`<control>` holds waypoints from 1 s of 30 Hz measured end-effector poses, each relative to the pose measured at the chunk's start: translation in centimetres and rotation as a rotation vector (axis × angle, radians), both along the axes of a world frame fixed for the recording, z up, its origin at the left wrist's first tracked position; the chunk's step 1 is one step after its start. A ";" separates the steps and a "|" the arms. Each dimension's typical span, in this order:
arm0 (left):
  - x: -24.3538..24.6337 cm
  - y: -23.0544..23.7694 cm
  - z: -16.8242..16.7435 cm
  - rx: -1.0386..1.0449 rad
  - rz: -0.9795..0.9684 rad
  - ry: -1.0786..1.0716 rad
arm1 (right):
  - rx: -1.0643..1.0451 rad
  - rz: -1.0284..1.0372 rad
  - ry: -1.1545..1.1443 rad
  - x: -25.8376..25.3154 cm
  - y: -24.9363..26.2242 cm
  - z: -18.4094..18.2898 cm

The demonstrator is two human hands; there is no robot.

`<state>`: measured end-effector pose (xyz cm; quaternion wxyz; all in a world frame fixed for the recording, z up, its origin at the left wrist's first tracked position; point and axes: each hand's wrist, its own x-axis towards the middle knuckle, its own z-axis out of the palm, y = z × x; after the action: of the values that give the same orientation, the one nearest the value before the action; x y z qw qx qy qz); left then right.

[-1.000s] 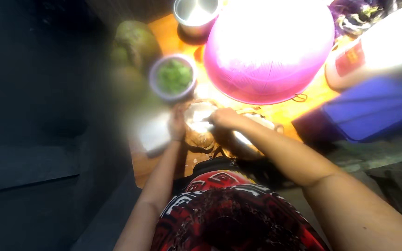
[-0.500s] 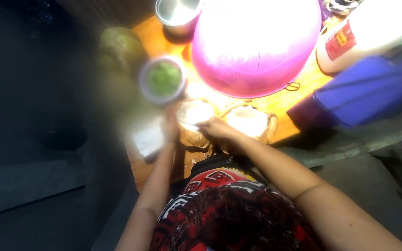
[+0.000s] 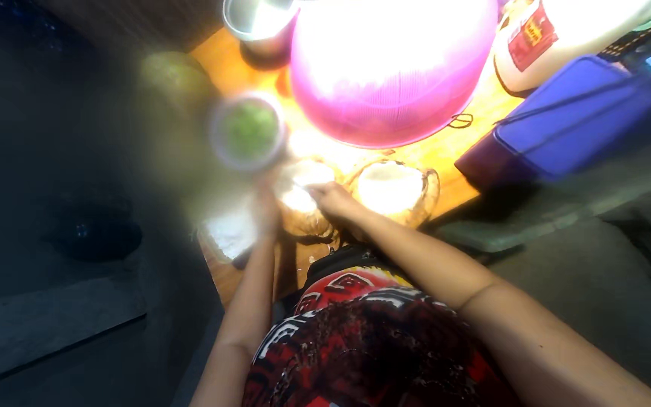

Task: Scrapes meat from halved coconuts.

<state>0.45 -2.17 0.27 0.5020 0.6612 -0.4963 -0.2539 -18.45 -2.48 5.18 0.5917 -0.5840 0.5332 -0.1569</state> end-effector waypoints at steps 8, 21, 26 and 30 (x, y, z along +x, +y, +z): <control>0.0 -0.1 0.6 0.054 0.006 0.023 | -0.037 0.244 0.119 -1.9 0.2 0.6; 0.3 -0.1 -0.4 -0.051 0.001 0.066 | -0.184 0.154 0.152 0.0 0.0 -0.4; 0.6 0.2 -0.5 -0.083 0.003 0.088 | -0.125 0.349 0.235 -0.2 1.0 0.2; 0.3 0.4 -0.2 -0.059 0.014 0.049 | -0.181 0.235 0.186 -0.8 0.3 -0.4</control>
<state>0.79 -1.81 0.03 0.5351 0.6432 -0.4862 -0.2520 -19.25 -2.20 4.74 0.4991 -0.7052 0.4972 -0.0794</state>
